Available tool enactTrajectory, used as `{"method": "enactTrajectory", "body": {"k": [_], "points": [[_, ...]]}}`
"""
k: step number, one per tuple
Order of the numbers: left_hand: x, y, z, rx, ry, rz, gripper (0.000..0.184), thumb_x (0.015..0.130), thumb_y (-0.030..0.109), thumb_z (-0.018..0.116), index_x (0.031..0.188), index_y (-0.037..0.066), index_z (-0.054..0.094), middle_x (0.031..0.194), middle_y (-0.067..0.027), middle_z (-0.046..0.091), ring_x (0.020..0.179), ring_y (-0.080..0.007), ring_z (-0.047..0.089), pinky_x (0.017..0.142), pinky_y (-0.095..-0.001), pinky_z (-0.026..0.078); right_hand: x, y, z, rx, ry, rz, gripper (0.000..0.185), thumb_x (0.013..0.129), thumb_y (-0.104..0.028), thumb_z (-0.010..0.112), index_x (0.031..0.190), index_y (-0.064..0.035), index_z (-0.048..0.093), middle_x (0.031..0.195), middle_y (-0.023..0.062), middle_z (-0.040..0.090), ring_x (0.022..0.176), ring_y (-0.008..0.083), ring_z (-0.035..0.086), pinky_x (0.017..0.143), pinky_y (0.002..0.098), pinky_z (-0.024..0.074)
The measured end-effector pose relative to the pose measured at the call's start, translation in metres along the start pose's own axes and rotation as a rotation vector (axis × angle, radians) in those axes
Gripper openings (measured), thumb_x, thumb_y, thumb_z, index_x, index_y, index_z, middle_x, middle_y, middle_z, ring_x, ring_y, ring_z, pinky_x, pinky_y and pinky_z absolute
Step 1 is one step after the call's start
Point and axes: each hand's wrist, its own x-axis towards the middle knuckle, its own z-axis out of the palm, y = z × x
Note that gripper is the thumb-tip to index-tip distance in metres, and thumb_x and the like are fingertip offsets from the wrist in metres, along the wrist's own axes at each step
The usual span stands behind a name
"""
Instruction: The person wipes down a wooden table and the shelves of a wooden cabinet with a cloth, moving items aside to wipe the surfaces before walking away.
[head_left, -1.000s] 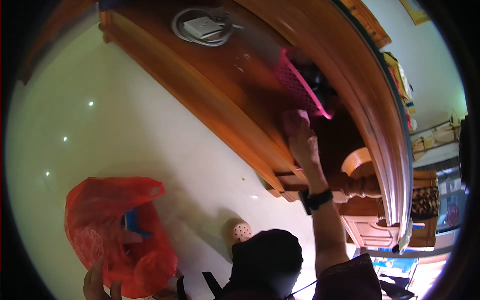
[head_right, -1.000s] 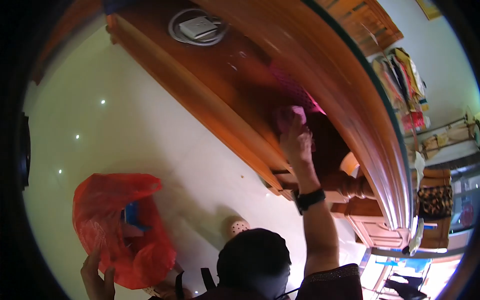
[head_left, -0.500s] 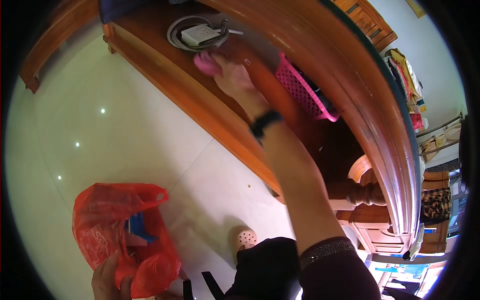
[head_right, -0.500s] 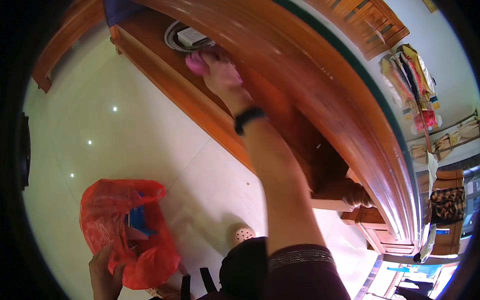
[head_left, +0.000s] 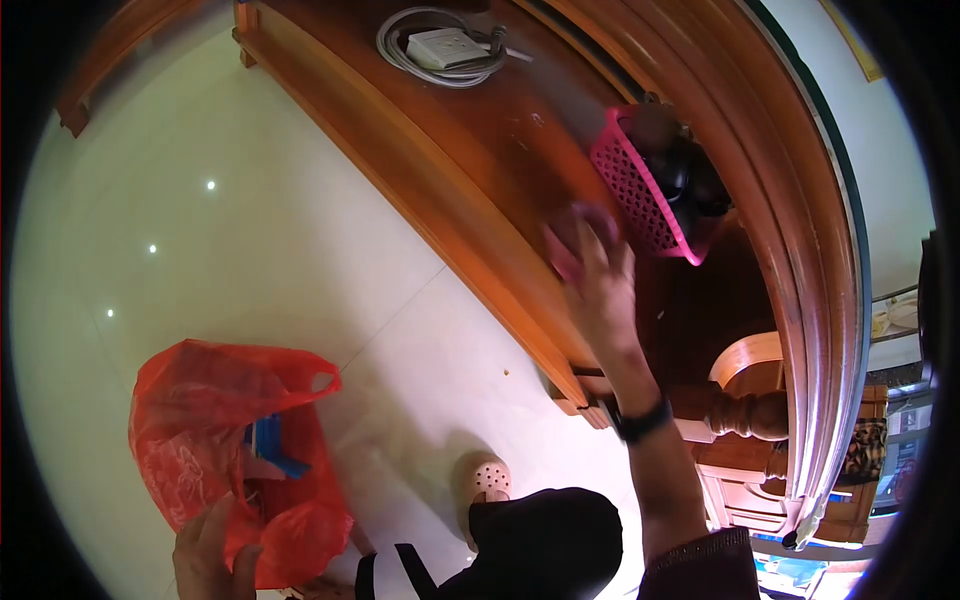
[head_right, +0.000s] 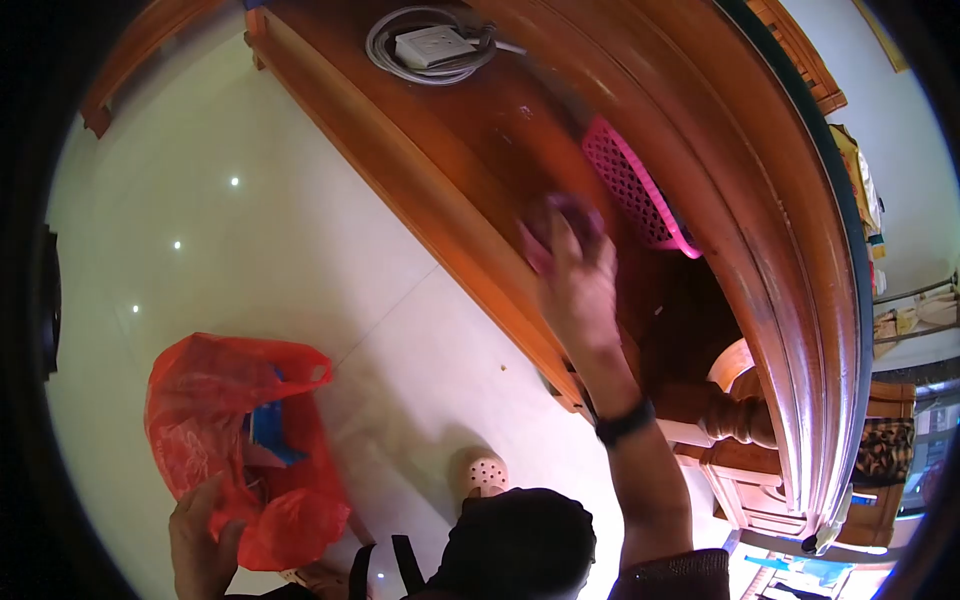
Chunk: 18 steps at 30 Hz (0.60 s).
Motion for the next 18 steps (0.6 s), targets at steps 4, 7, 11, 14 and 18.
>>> {"method": "enactTrajectory", "body": {"k": [4,7,11,14,18], "points": [[-0.004,0.011,-0.007,0.044,0.061,0.050,0.057,0.061,0.005,0.073,0.115,-0.002,0.056,0.100,-0.0184,0.062,0.090,-0.0347,0.059,0.080,-0.0397,0.047,0.105,-0.017,0.048,-0.007,-0.237,0.098,0.053,0.073,-0.009,0.058,0.125,-0.0058,0.046,0.123,0.0250,0.048,0.107,0.0430,0.049,0.091,0.0488,0.0418],[-0.012,0.025,-0.025,0.062,-0.038,-0.011,0.046,0.081,0.004,0.059,0.126,0.005,0.051,0.119,-0.0213,0.057,0.108,-0.0385,0.055,0.090,-0.0414,0.046,0.168,-0.019,0.024,0.025,-0.682,-0.064,0.046,0.077,-0.021,0.060,0.119,-0.0051,0.053,0.122,0.0231,0.051,0.110,0.0361,0.052,0.092,0.0457,0.0422],[-0.028,0.019,-0.023,0.066,-0.066,-0.168,0.046,0.082,0.007,0.058,0.127,0.005,0.049,0.120,-0.0214,0.056,0.106,-0.0395,0.054,0.088,-0.0430,0.045,0.231,-0.040,0.056,0.058,-0.253,-0.114,0.041,0.077,-0.019,0.060,0.116,-0.0087,0.058,0.129,0.0171,0.049,0.121,0.0322,0.046,0.094,0.0505,0.0414],[-0.034,0.021,-0.023,0.091,-0.067,-0.211,0.046,0.083,0.009,0.059,0.128,0.005,0.049,0.117,-0.0228,0.056,0.103,-0.0404,0.055,0.087,-0.0433,0.045,0.255,-0.053,0.104,-0.155,-0.312,-0.155,0.041,0.080,-0.024,0.058,0.117,-0.0078,0.057,0.123,0.0129,0.051,0.113,0.0311,0.050,0.090,0.0471,0.0424],[-0.044,0.028,-0.022,0.102,-0.039,-0.192,0.045,0.084,0.010,0.060,0.127,0.005,0.049,0.112,-0.0244,0.057,0.100,-0.0405,0.056,0.086,-0.0434,0.046,0.254,-0.075,0.109,-0.252,-0.305,-0.087,0.040,0.080,-0.017,0.056,0.118,-0.0075,0.059,0.126,0.0088,0.042,0.117,0.0300,0.039,0.089,0.0544,0.0345]]}}
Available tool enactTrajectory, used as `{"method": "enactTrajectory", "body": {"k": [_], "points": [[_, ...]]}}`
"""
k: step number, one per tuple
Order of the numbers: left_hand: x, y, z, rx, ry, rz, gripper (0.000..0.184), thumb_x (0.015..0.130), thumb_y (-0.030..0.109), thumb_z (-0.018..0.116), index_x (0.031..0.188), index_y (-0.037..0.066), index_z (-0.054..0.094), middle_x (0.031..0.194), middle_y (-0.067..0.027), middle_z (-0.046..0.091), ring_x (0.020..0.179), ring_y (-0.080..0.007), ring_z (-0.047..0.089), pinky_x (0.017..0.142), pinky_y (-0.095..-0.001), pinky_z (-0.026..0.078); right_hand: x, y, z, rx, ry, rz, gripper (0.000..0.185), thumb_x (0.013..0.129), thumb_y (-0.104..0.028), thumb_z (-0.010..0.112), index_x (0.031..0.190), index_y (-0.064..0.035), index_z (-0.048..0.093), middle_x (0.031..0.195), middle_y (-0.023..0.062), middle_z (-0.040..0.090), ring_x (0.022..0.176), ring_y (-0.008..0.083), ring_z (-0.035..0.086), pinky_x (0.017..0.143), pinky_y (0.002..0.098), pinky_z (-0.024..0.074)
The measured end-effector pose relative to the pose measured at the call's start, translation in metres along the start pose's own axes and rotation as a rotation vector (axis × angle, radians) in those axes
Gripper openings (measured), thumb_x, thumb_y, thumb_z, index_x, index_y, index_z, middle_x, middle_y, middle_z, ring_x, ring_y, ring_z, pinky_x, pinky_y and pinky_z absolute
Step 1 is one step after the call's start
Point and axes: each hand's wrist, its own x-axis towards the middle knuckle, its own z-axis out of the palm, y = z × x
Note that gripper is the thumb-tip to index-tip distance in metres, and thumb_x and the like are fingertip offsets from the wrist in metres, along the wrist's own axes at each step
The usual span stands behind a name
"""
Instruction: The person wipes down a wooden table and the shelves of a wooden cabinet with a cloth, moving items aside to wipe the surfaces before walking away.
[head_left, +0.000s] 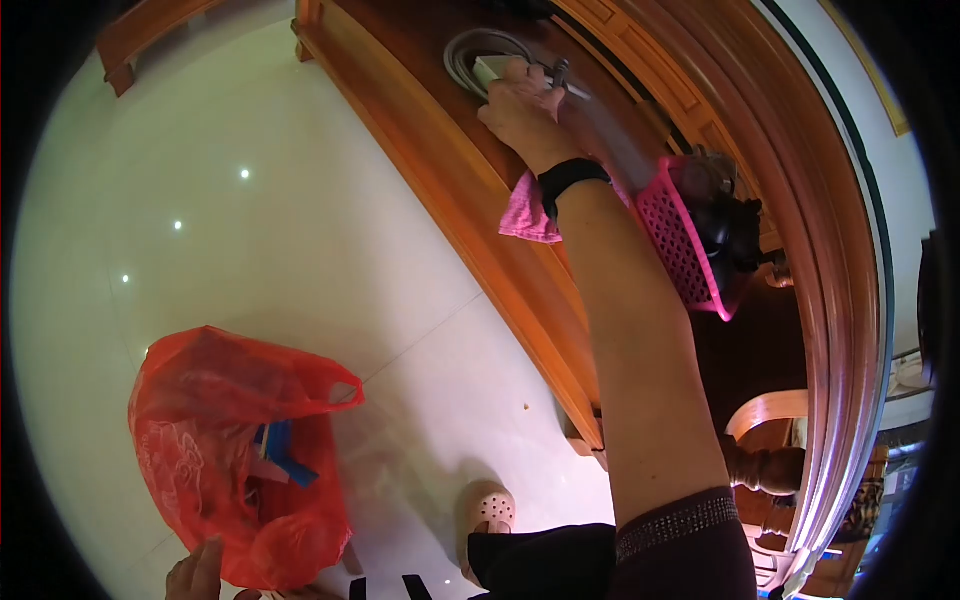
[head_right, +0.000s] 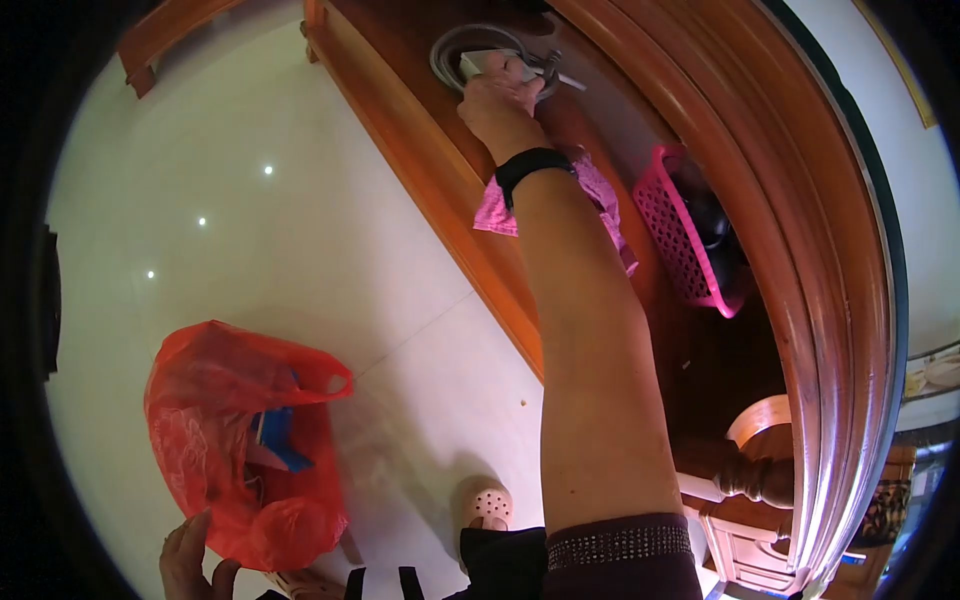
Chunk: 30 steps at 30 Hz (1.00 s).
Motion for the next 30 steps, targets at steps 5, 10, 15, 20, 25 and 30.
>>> {"method": "enactTrajectory", "body": {"k": [5,10,15,20,25,30], "points": [[-0.005,0.002,0.000,0.049,0.002,-0.025,0.042,0.085,0.012,0.061,0.125,0.003,0.050,0.111,-0.0240,0.058,0.100,-0.0391,0.057,0.084,-0.0426,0.047,0.037,0.057,0.022,0.143,0.143,0.186,0.032,0.082,-0.020,0.056,0.111,-0.0068,0.060,0.122,0.0174,0.053,0.114,0.0334,0.051,0.089,0.0547,0.0418],[-0.006,0.000,0.001,0.036,-0.003,-0.042,0.041,0.085,0.013,0.062,0.123,0.002,0.051,0.111,-0.0244,0.058,0.100,-0.0392,0.057,0.085,-0.0426,0.047,0.022,0.084,0.015,0.156,0.378,0.056,0.031,0.084,-0.025,0.059,0.108,-0.0057,0.061,0.109,0.0197,0.060,0.105,0.0321,0.058,0.088,0.0425,0.0470],[-0.009,-0.001,0.003,0.056,0.025,-0.006,0.041,0.085,0.013,0.062,0.123,0.002,0.052,0.112,-0.0245,0.058,0.101,-0.0406,0.056,0.085,-0.0439,0.047,0.005,0.021,-0.005,0.201,0.012,0.141,0.035,0.084,-0.029,0.061,0.109,-0.0048,0.060,0.108,0.0184,0.062,0.108,0.0326,0.057,0.092,0.0404,0.0457],[-0.006,0.000,0.002,0.052,-0.025,-0.012,0.041,0.085,0.013,0.061,0.123,0.003,0.052,0.113,-0.0247,0.057,0.102,-0.0414,0.055,0.086,-0.0446,0.046,-0.032,0.012,-0.020,0.216,-0.204,-0.025,0.063,0.080,-0.041,0.065,0.129,-0.0080,0.045,0.141,0.0178,0.035,0.129,0.0376,0.035,0.103,0.0538,0.0323],[-0.001,-0.013,0.008,0.048,-0.014,0.052,0.041,0.085,0.014,0.060,0.123,0.003,0.051,0.114,-0.0231,0.057,0.102,-0.0413,0.055,0.087,-0.0452,0.045,-0.155,0.059,0.000,0.150,0.144,-0.198,0.057,0.078,-0.037,0.066,0.128,-0.0176,0.047,0.140,0.0176,0.031,0.127,0.0385,0.033,0.099,0.0507,0.0356],[0.015,-0.007,0.006,0.072,-0.072,0.098,0.042,0.084,0.013,0.060,0.124,0.004,0.050,0.116,-0.0207,0.057,0.102,-0.0410,0.055,0.087,-0.0452,0.046,-0.140,0.064,0.026,0.258,0.215,-0.071,0.035,0.082,-0.032,0.062,0.115,-0.0224,0.058,0.130,0.0190,0.040,0.121,0.0404,0.039,0.099,0.0493,0.0362]]}}
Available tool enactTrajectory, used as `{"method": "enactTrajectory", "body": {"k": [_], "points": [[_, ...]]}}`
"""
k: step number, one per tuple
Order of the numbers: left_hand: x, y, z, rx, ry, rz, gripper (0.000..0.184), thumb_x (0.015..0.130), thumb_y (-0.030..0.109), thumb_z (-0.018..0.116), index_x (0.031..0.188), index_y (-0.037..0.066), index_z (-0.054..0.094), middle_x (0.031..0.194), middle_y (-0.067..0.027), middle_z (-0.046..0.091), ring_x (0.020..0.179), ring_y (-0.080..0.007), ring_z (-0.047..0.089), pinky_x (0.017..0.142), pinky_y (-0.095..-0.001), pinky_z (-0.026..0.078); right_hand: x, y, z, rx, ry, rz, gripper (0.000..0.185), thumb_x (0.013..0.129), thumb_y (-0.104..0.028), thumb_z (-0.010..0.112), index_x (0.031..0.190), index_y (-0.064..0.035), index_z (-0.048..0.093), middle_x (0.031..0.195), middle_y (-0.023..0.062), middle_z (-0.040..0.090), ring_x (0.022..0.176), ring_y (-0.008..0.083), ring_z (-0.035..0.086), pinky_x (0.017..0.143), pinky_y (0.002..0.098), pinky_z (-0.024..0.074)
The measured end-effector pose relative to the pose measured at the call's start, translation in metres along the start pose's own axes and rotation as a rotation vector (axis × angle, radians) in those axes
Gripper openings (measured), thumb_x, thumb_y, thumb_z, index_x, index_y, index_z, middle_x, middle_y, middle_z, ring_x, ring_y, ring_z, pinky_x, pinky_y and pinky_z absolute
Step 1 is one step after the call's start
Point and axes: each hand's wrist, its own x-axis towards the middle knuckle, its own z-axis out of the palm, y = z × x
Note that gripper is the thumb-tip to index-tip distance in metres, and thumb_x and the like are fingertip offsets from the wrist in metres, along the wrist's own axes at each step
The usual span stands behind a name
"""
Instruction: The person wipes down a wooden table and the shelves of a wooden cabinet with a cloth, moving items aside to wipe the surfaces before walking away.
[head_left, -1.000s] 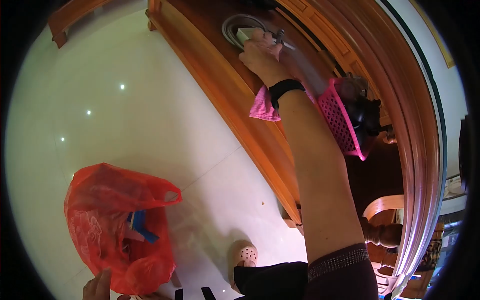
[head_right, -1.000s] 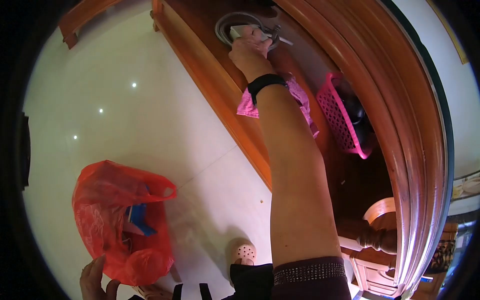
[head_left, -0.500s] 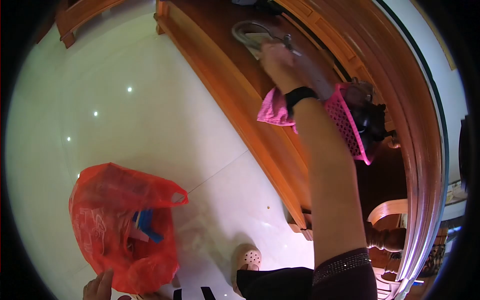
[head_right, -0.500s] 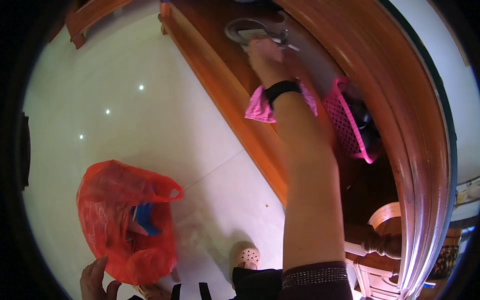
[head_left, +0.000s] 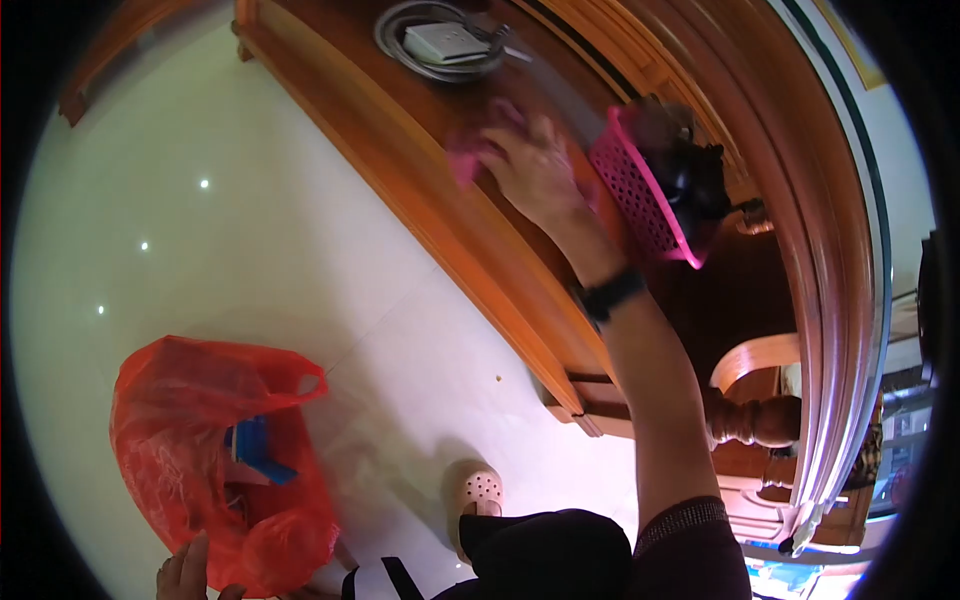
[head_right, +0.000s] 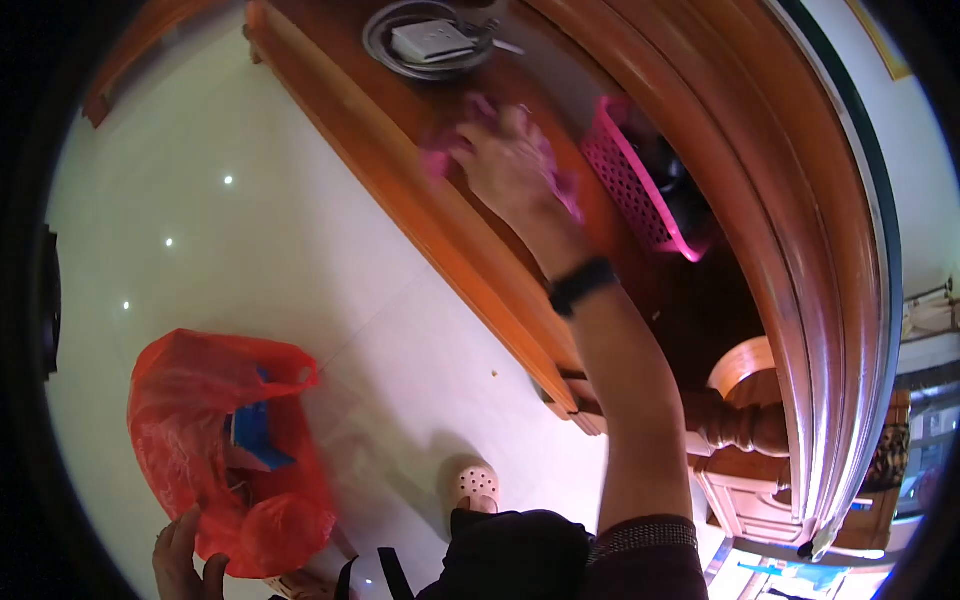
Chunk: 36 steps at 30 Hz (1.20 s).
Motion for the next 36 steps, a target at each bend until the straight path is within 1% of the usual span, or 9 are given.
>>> {"method": "enactTrajectory", "body": {"k": [6,12,14,17,19,26,28,32,36], "points": [[0.007,0.003,0.002,0.017,-0.040,0.022,0.044,0.083,0.009,0.060,0.125,0.003,0.050,0.117,-0.0214,0.057,0.104,-0.0404,0.055,0.087,-0.0442,0.046,0.051,-0.016,0.004,0.042,-0.217,0.212,0.033,0.084,-0.041,0.058,0.114,-0.0270,0.058,0.132,0.0183,0.035,0.121,0.0412,0.038,0.095,0.0583,0.0356],[0.020,-0.025,-0.006,-0.166,-0.304,0.194,0.048,0.079,0.002,0.061,0.125,0.002,0.049,0.119,-0.0203,0.056,0.104,-0.0371,0.056,0.086,-0.0411,0.047,-0.089,0.024,-0.038,0.067,-0.030,0.072,0.025,0.083,-0.013,0.054,0.104,-0.0225,0.063,0.115,0.0036,0.057,0.117,0.0275,0.046,0.091,0.0412,0.0427],[0.034,-0.063,0.016,0.023,-0.153,0.308,0.053,0.061,0.007,0.073,0.112,0.000,0.058,0.095,-0.0168,0.064,0.086,-0.0336,0.060,0.077,-0.0389,0.048,-0.143,0.028,-0.071,-0.302,-0.191,-0.056,0.024,0.082,-0.010,0.055,0.101,-0.0216,0.065,0.107,0.0042,0.060,0.112,0.0298,0.048,0.087,0.0415,0.0444],[0.065,-0.093,0.024,0.017,-0.208,0.282,0.041,0.065,0.013,0.074,0.101,0.003,0.059,0.084,-0.0147,0.062,0.083,-0.0362,0.059,0.073,-0.0424,0.048,-0.200,0.009,-0.100,-0.010,-0.076,0.357,0.026,0.081,-0.012,0.058,0.105,-0.0216,0.064,0.111,0.0106,0.055,0.106,0.0337,0.049,0.086,0.0440,0.0445],[0.086,-0.102,0.019,0.049,-0.377,0.289,0.045,0.063,0.014,0.075,0.105,0.005,0.060,0.089,-0.0161,0.063,0.087,-0.0350,0.061,0.078,-0.0402,0.049,-0.220,-0.001,-0.107,-0.212,-0.143,0.631,0.020,0.081,-0.011,0.059,0.100,-0.0116,0.062,0.109,0.0177,0.048,0.100,0.0403,0.049,0.088,0.0460,0.0431],[0.107,-0.106,0.026,0.339,-0.104,0.268,0.061,0.061,0.027,0.077,0.118,0.015,0.059,0.129,-0.0150,0.048,0.119,-0.0420,0.043,0.098,-0.0538,0.037,-0.207,-0.014,-0.088,-0.181,0.027,0.328,0.031,0.079,-0.011,0.061,0.109,-0.0185,0.061,0.113,0.0223,0.045,0.110,0.0407,0.044,0.090,0.0486,0.0417],[0.112,-0.106,0.045,0.613,-0.159,0.786,0.062,0.064,0.033,0.074,0.122,0.019,0.056,0.140,-0.0131,0.035,0.127,-0.0465,0.030,0.100,-0.0681,0.021,-0.180,-0.003,-0.086,-0.109,0.064,0.087,0.036,0.078,-0.007,0.060,0.114,-0.0157,0.057,0.116,0.0235,0.045,0.109,0.0398,0.046,0.091,0.0479,0.0416],[0.106,-0.093,0.075,0.496,-0.278,0.716,0.053,0.071,0.033,0.067,0.120,0.017,0.056,0.136,-0.0130,0.038,0.129,-0.0436,0.030,0.099,-0.0735,0.013,-0.121,0.017,-0.102,-0.151,0.080,0.401,0.058,0.072,-0.012,0.063,0.126,-0.0040,0.043,0.119,0.0287,0.046,0.106,0.0416,0.051,0.089,0.0474,0.0450],[0.111,-0.110,0.120,0.544,0.047,0.654,0.046,0.072,0.023,0.066,0.115,0.011,0.057,0.133,-0.0122,0.041,0.130,-0.0424,0.028,0.102,-0.0709,0.014,-0.099,0.093,-0.088,-0.488,-0.271,0.580,0.064,0.073,-0.029,0.062,0.118,0.0091,0.038,0.113,0.0331,0.048,0.108,0.0392,0.053,0.084,0.0449,0.0503]]}}
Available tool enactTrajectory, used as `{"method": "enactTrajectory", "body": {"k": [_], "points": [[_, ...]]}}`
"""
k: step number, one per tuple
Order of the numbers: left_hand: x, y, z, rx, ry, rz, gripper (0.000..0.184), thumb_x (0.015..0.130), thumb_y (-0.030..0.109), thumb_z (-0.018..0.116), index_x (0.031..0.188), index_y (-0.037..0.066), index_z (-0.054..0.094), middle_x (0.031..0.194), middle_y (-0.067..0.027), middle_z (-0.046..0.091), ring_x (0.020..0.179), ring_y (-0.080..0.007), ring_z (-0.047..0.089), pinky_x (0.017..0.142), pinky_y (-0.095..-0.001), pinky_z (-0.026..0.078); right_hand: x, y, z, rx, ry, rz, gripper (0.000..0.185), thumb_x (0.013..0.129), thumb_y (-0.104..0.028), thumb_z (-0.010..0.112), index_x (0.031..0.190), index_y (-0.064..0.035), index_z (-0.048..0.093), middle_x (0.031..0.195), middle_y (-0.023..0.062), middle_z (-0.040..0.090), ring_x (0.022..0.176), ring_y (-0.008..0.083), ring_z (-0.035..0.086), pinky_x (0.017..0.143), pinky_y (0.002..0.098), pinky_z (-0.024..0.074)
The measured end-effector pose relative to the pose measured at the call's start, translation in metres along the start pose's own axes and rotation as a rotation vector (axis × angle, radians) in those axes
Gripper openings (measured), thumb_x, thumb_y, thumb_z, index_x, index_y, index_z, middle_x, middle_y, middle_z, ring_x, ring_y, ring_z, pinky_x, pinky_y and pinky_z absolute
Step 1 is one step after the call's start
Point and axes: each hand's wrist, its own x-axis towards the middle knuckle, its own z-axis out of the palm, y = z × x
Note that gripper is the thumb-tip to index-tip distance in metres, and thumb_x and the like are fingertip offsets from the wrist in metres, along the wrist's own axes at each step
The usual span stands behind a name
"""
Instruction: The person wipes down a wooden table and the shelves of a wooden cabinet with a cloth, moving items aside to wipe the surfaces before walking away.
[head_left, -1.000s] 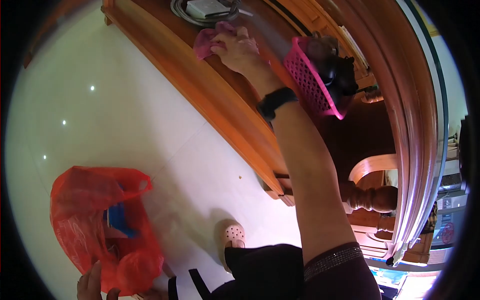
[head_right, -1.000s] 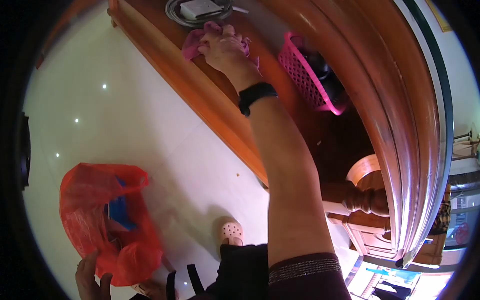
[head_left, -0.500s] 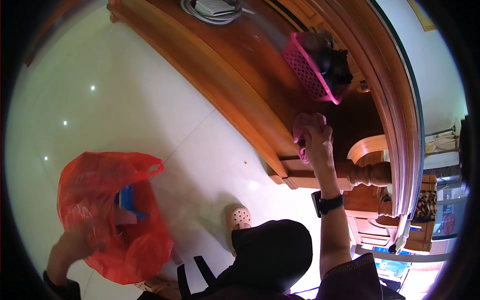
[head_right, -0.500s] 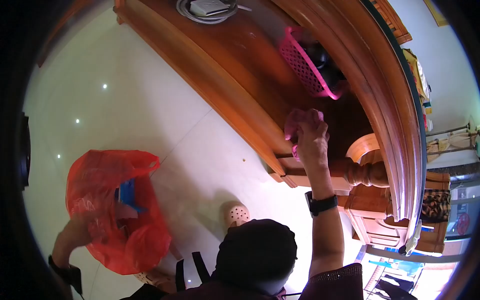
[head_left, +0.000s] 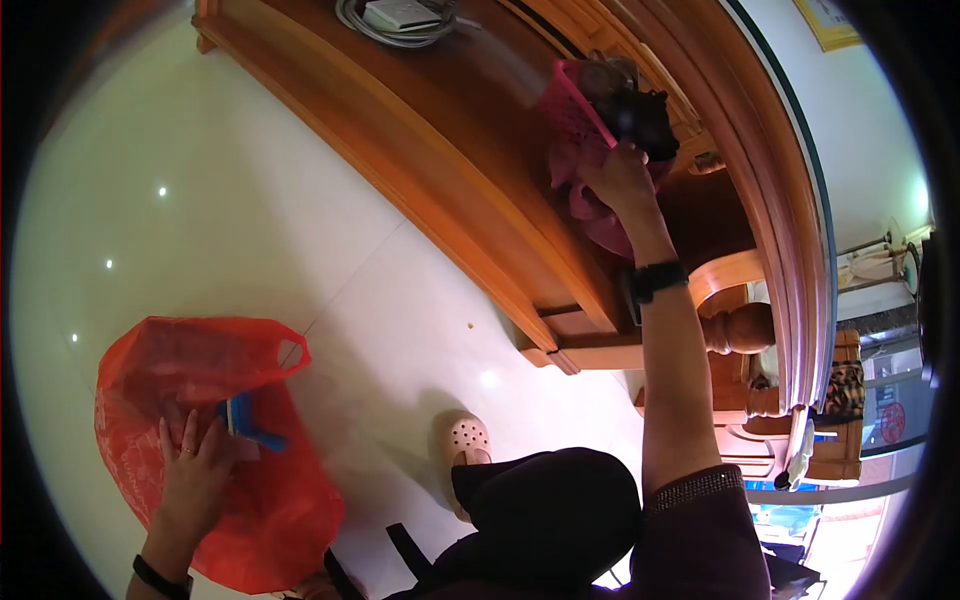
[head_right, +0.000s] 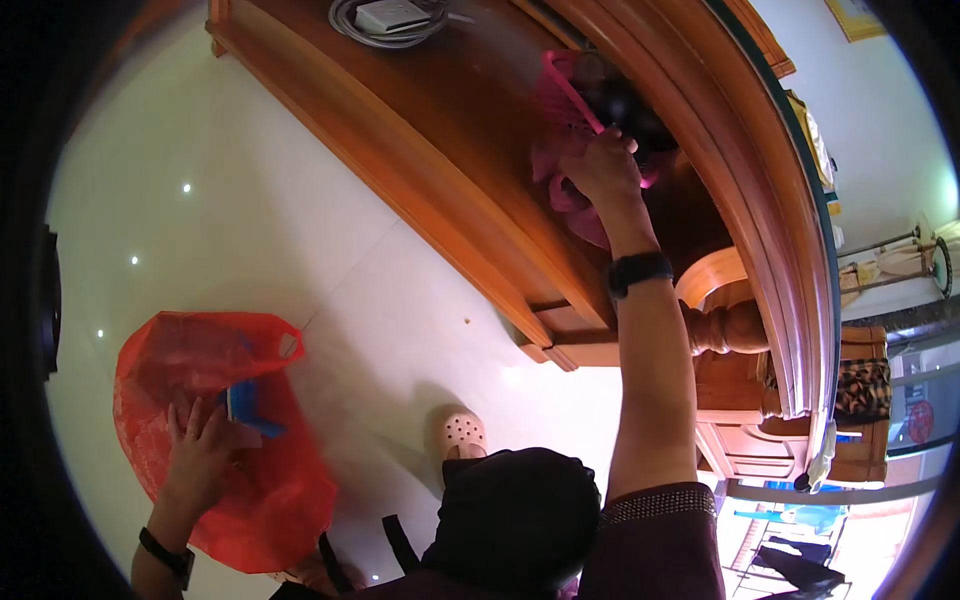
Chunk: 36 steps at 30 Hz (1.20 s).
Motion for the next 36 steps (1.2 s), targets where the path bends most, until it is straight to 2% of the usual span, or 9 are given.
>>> {"method": "enactTrajectory", "body": {"k": [7,16,19,22,24,26,29,31,36], "points": [[-0.001,0.001,0.010,-0.047,0.111,-0.035,0.038,0.069,0.018,0.068,0.105,0.008,0.061,0.128,-0.0123,0.044,0.130,-0.0405,0.030,0.103,-0.0688,0.016,-0.026,0.004,-0.024,-0.178,0.018,0.115,0.046,0.088,-0.037,0.049,0.101,0.0065,0.053,0.110,0.0275,0.051,0.084,0.0357,0.065,0.076,0.0432,0.0542],[-0.017,0.000,0.003,-0.029,0.176,-0.042,0.019,0.070,0.018,0.066,0.087,0.009,0.067,0.119,-0.0119,0.050,0.127,-0.0379,0.035,0.105,-0.0663,0.017,-0.057,0.049,-0.014,-0.406,-0.116,0.014,0.040,0.085,-0.019,0.053,0.114,0.0074,0.042,0.102,0.0273,0.059,0.091,0.0351,0.064,0.076,0.0431,0.0543],[-0.017,-0.010,0.011,-0.036,0.179,-0.046,0.012,0.068,0.016,0.064,0.077,0.008,0.068,0.115,-0.0125,0.053,0.126,-0.0363,0.036,0.106,-0.0648,0.016,-0.073,0.049,-0.026,-0.174,-0.219,0.234,0.038,0.086,-0.021,0.050,0.114,0.0035,0.041,0.109,0.0252,0.059,0.103,0.0398,0.059,0.084,0.0449,0.0510],[-0.021,-0.036,0.019,0.043,0.186,-0.092,0.010,0.065,0.013,0.062,0.071,0.007,0.067,0.111,-0.0127,0.054,0.126,-0.0353,0.038,0.107,-0.0631,0.017,-0.087,0.046,-0.038,-0.135,-0.256,0.104,0.036,0.083,-0.016,0.051,0.112,0.0028,0.045,0.114,0.0344,0.048,0.095,0.0441,0.058,0.079,0.0463,0.0511],[-0.025,-0.050,0.018,0.002,0.223,-0.132,0.009,0.063,0.010,0.061,0.068,0.005,0.066,0.107,-0.0132,0.055,0.126,-0.0357,0.038,0.107,-0.0621,0.018,-0.124,0.022,-0.061,0.085,0.028,0.123,0.034,0.082,-0.015,0.051,0.111,0.0025,0.045,0.118,0.0330,0.048,0.103,0.0457,0.054,0.084,0.0467,0.0484],[-0.029,-0.063,0.014,-0.003,0.192,-0.222,0.009,0.062,0.006,0.060,0.069,0.006,0.067,0.107,-0.0137,0.055,0.125,-0.0364,0.039,0.107,-0.0615,0.019,-0.155,0.028,-0.044,0.160,-0.034,0.113,0.039,0.085,-0.016,0.048,0.121,-0.0013,0.043,0.119,0.0309,0.048,0.110,0.0454,0.049,0.091,0.0464,0.0447],[-0.033,-0.077,0.011,-0.023,0.152,-0.297,0.012,0.060,0.003,0.061,0.070,0.006,0.068,0.108,-0.0147,0.055,0.124,-0.0372,0.040,0.107,-0.0602,0.020,-0.186,0.035,0.018,0.178,0.257,-0.348,0.053,0.082,-0.018,0.060,0.129,-0.0091,0.038,0.116,0.0280,0.045,0.108,0.0465,0.046,0.090,0.0491,0.0439],[-0.042,-0.088,0.004,-0.032,0.127,-0.351,0.013,0.059,0.002,0.061,0.070,0.006,0.068,0.109,-0.0149,0.055,0.123,-0.0373,0.041,0.106,-0.0596,0.021,-0.196,0.006,0.006,0.471,0.158,-0.202,0.059,0.078,-0.017,0.064,0.130,-0.0084,0.039,0.123,0.0277,0.043,0.110,0.0444,0.045,0.093,0.0512,0.0405],[-0.092,-0.147,0.012,-0.009,0.439,-0.451,0.031,0.058,-0.003,0.058,0.088,0.005,0.066,0.111,-0.0148,0.056,0.119,-0.0370,0.043,0.103,-0.0569,0.024,-0.183,-0.007,-0.006,0.219,0.287,-0.415,0.064,0.070,-0.013,0.065,0.129,-0.0120,0.039,0.122,0.0242,0.043,0.106,0.0441,0.046,0.091,0.0517,0.0393]]}}
